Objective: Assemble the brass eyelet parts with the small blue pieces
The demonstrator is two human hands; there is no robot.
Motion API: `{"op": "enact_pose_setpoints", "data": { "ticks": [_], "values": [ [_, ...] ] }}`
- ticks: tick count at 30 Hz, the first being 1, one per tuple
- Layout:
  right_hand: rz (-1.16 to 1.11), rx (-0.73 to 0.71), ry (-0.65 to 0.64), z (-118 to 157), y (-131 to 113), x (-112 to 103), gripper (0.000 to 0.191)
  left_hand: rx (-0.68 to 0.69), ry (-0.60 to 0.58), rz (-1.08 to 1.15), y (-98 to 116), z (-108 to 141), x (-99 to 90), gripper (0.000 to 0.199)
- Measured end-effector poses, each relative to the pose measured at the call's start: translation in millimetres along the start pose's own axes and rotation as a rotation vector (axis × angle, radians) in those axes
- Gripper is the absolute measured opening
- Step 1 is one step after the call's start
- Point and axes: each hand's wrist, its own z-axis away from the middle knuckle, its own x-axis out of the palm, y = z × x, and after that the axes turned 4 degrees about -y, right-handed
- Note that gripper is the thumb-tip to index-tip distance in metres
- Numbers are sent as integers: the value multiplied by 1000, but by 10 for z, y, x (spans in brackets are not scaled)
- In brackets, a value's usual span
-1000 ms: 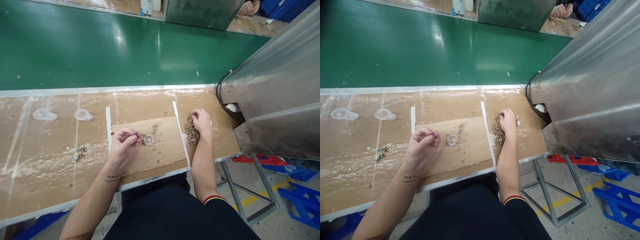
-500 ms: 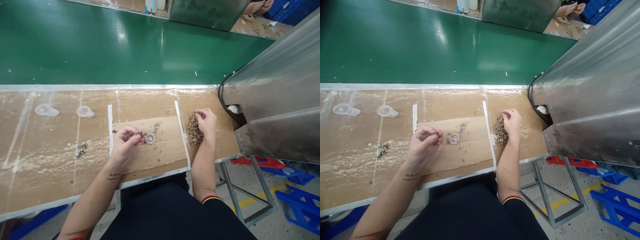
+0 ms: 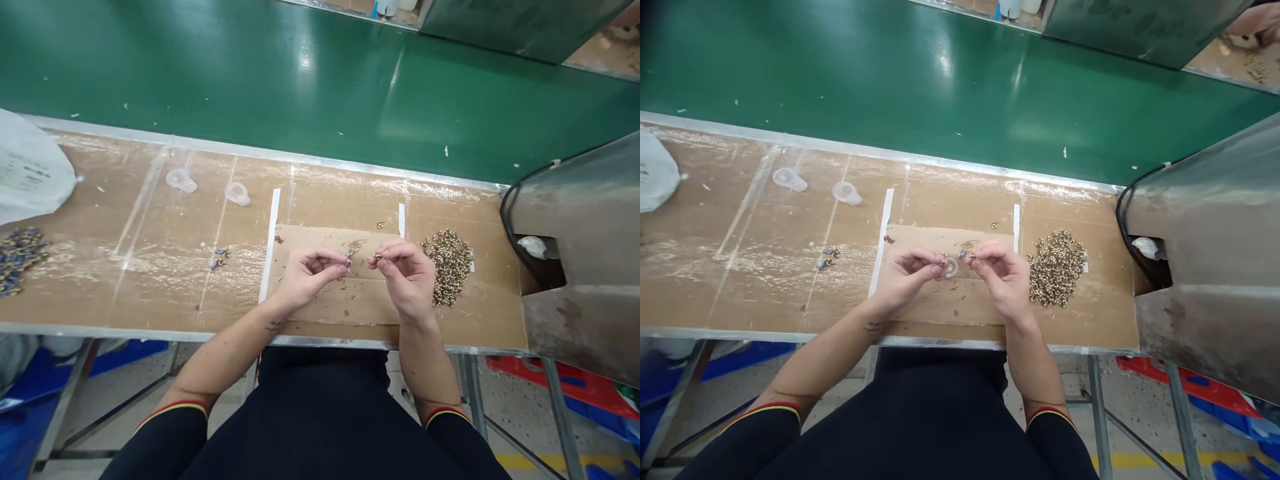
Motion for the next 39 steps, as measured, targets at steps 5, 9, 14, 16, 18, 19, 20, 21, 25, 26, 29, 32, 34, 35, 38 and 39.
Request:
{"op": "enact_pose_setpoints", "data": {
  "ticks": [5, 9, 14, 16, 18, 19, 20, 21, 25, 26, 29, 32, 34, 35, 38, 39],
  "values": [
    [-8, 15, 33, 37, 50, 69, 9, 40, -55, -34, 7, 2, -4, 20],
    [13, 29, 28, 68, 43, 127, 9, 93, -37, -86, -3, 18, 4, 23],
    [59, 34, 49, 77, 6, 155, 10, 87, -12, -163, -5, 60, 18, 29],
    [78, 39, 47, 74, -5, 155, 10, 108, -11, -192, 3, 70, 24, 30],
    [96, 38, 37, 69, -12, 154, 9, 145, -11, -223, 10, 73, 32, 29],
    [105, 36, 30, 67, -15, 153, 8, 170, -10, -237, 13, 74, 36, 27],
    [114, 33, 23, 65, -17, 150, 8, 196, -9, -253, 14, 73, 40, 26],
    [120, 30, 15, 63, -19, 146, 8, 221, -7, -273, 14, 72, 42, 24],
    [135, 11, -29, 57, -28, 111, 15, 347, -24, -401, 11, 63, 32, 15],
    [143, 7, -44, 56, -31, 100, 18, 384, -33, -440, 13, 60, 25, 13],
    [170, -3, -91, 49, -42, 69, 22, 473, -64, -534, 34, 52, -3, 6],
    [190, -9, -118, 42, -48, 57, 19, 506, -97, -578, 62, 47, -24, 6],
    [194, -9, -118, 38, -49, 62, 17, 509, -108, -603, 79, 46, -31, 9],
    [191, -10, -116, 37, -50, 68, 16, 510, -111, -616, 86, 46, -32, 12],
    [160, -12, -112, 34, -54, 89, 17, 521, -130, -640, 104, 48, -32, 18],
    [148, -13, -111, 34, -56, 95, 17, 529, -137, -638, 108, 49, -31, 19]
  ]
}}
